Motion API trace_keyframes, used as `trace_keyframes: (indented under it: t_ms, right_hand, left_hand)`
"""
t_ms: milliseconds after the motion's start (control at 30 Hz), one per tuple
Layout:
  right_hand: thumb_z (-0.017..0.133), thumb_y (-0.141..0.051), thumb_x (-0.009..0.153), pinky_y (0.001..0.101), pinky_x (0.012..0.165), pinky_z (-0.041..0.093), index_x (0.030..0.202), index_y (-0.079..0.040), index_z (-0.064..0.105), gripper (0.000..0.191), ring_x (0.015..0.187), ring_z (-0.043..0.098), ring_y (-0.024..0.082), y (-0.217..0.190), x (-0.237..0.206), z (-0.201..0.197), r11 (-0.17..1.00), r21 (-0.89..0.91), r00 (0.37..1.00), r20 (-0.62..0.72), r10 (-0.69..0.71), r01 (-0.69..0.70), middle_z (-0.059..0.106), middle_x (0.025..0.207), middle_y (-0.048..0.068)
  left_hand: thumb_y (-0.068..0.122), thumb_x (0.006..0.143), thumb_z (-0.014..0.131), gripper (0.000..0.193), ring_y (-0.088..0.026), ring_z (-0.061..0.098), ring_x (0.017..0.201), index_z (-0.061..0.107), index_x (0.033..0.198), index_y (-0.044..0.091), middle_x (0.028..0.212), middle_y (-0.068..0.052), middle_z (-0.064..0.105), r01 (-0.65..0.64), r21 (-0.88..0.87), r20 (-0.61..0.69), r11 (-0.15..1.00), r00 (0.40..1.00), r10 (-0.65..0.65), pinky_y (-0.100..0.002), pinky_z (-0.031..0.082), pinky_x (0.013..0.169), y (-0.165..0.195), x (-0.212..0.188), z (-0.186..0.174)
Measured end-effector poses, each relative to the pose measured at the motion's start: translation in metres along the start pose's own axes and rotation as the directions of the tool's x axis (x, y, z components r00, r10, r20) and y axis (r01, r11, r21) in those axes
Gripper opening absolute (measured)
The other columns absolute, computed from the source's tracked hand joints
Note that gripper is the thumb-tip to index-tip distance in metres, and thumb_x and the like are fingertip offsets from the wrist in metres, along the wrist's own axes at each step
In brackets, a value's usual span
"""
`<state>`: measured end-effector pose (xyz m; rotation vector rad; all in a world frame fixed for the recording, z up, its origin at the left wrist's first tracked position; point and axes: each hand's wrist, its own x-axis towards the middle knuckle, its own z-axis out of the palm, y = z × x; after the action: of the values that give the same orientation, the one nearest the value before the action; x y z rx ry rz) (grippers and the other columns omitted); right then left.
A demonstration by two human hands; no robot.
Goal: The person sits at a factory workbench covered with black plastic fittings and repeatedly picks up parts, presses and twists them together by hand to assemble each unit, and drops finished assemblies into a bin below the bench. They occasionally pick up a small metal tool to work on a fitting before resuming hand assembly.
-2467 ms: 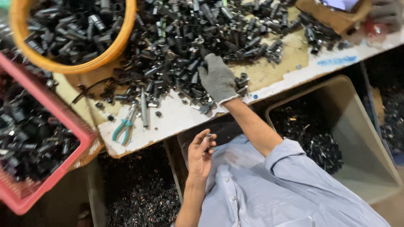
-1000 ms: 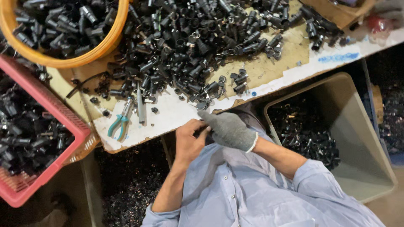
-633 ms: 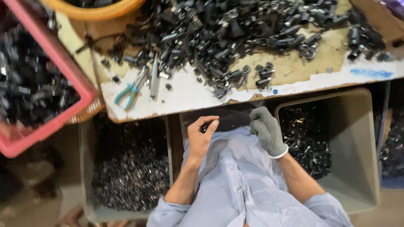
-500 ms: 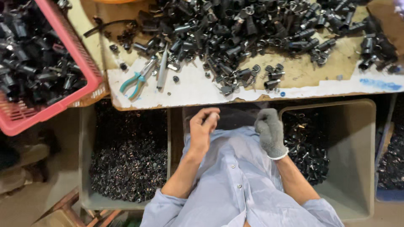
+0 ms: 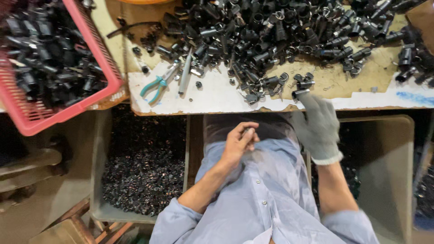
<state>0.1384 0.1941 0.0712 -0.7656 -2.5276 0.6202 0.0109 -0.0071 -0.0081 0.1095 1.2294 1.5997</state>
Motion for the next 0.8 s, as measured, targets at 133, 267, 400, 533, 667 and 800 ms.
trace_keyframes:
  t_ms: [133, 267, 400, 533, 667, 800]
  right_hand:
    - [0.075, -0.010, 0.089, 0.0638, 0.115, 0.035, 0.136, -0.013, 0.065, 0.049, 0.134, 0.045, 0.047, -0.023, 0.100, 0.039, 0.879, -0.191, 0.890, -0.052, -0.453, 0.436, 0.051, 0.149, 0.022]
    - [0.076, -0.012, 0.088, 0.0607, 0.117, 0.035, 0.125, -0.021, 0.072, 0.038, 0.140, 0.045, 0.043, -0.029, 0.151, 0.052, 0.751, -0.390, 0.837, 0.112, -0.535, 0.532, 0.054, 0.157, 0.013]
    - [0.083, -0.015, 0.079, 0.0609, 0.113, 0.036, 0.110, -0.019, 0.074, 0.032, 0.135, 0.049, 0.036, -0.026, 0.162, 0.044, 0.732, -0.309, 0.790, 0.136, -0.598, 0.608, 0.059, 0.145, 0.012]
    - [0.088, -0.007, 0.077, 0.0537, 0.114, 0.043, 0.113, -0.010, 0.069, 0.040, 0.132, 0.057, 0.033, -0.019, 0.157, 0.040, 0.865, 0.097, 0.870, -0.075, -0.487, 0.492, 0.064, 0.139, 0.014]
    - [0.077, 0.006, 0.097, 0.0312, 0.106, 0.053, 0.117, -0.003, 0.056, 0.030, 0.110, 0.063, 0.015, -0.017, 0.134, 0.039, 0.748, 0.634, 0.979, -0.173, -0.113, 0.198, 0.064, 0.119, 0.008]
    - [0.074, 0.001, 0.105, 0.0300, 0.073, 0.045, 0.107, -0.007, 0.048, 0.027, 0.079, 0.051, 0.013, -0.030, 0.090, 0.048, 0.714, 0.694, 0.996, -0.050, -0.072, 0.087, 0.052, 0.096, 0.005]
  left_hand:
    - [0.016, 0.099, 0.069, 0.011, -0.004, 0.058, 0.070, 0.065, 0.104, 0.008, 0.082, 0.000, 0.065, -0.167, 0.207, 0.081, 0.964, 0.985, 0.153, -0.023, 0.046, 0.063, 0.018, -0.007, 0.019]
    - [0.016, 0.104, 0.065, 0.016, -0.001, 0.047, 0.075, 0.070, 0.116, 0.008, 0.086, 0.006, 0.057, -0.294, 0.253, 0.114, 0.922, 0.955, 0.273, -0.022, 0.039, 0.066, 0.034, -0.021, 0.007]
    - [0.017, 0.098, 0.068, 0.014, 0.000, 0.042, 0.065, 0.062, 0.110, 0.013, 0.076, 0.009, 0.050, -0.314, 0.111, -0.142, 0.943, 0.934, 0.327, -0.020, 0.035, 0.056, 0.018, -0.027, -0.010]
    - [0.016, 0.100, 0.074, 0.020, -0.005, 0.050, 0.053, 0.056, 0.095, 0.011, 0.067, 0.001, 0.056, -0.335, -0.084, -0.259, 0.939, 0.917, 0.304, -0.020, 0.035, 0.047, -0.002, -0.028, -0.021]
    - [0.021, 0.098, 0.071, 0.015, -0.006, 0.060, 0.059, 0.066, 0.103, 0.007, 0.075, -0.002, 0.069, -0.250, -0.056, -0.312, 0.967, 0.924, 0.221, -0.020, 0.041, 0.048, 0.008, -0.019, -0.020]
    - [0.022, 0.098, 0.070, 0.019, -0.009, 0.070, 0.076, 0.068, 0.108, 0.007, 0.087, -0.001, 0.073, -0.363, 0.022, -0.197, 0.932, 0.912, 0.360, -0.025, 0.053, 0.063, 0.041, -0.003, -0.004]
